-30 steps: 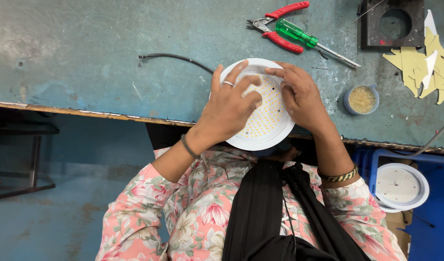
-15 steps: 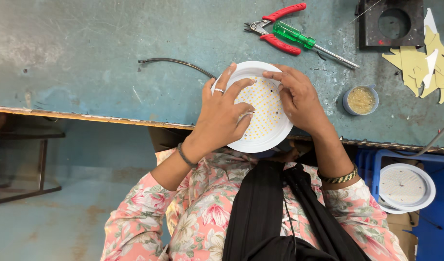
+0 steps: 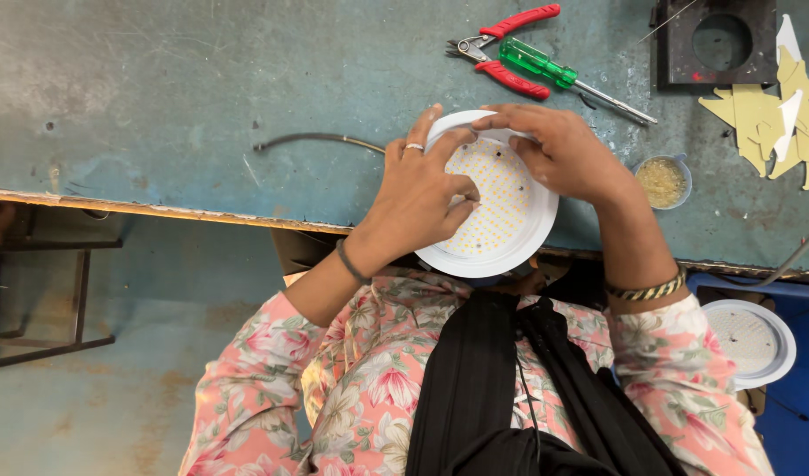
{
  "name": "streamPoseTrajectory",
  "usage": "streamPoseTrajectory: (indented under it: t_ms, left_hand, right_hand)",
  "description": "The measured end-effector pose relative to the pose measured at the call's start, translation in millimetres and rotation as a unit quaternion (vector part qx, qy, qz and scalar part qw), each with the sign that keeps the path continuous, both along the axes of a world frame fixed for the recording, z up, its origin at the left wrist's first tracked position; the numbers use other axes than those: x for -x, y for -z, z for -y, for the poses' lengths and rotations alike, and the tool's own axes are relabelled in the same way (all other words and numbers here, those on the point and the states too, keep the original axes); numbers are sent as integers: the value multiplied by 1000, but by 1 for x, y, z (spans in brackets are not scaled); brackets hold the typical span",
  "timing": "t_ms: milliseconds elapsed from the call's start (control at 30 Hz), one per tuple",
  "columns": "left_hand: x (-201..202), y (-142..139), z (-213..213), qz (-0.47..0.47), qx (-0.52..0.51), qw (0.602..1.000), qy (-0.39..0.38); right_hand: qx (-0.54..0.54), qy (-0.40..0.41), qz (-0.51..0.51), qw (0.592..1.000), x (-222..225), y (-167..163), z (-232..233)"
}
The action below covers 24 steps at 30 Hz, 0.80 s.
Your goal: The person solders wire connections on round LED light panels at a workbench. They hold each panel steady with one hand while applying a soldering iron to the connection points, periodically dipping the iron in flux from a small container, and set finished panels aside.
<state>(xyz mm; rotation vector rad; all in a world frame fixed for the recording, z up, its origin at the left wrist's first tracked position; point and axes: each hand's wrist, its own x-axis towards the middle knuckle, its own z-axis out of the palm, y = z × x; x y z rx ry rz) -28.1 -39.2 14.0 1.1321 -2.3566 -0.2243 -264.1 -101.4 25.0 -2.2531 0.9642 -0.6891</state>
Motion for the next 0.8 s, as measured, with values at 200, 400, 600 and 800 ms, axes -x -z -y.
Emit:
streamPoseTrajectory:
  t_ms: [200,400,600,800]
  left_hand:
    - [-2,13,11,-41,-60,997,11]
    - [-4,20,8,-66,-66,996,2]
    - [-9,22,11,-88,-94,992,15]
    - [-8,18,11,-90,-107,990,3]
  right_hand:
    - [76,-39,-39,996,0,-3,6]
    - [63,55,-7,996,2,-1,-26]
    - [41,120,58,990,1,10,-56]
    - [22,132,80,988,0,13,-57]
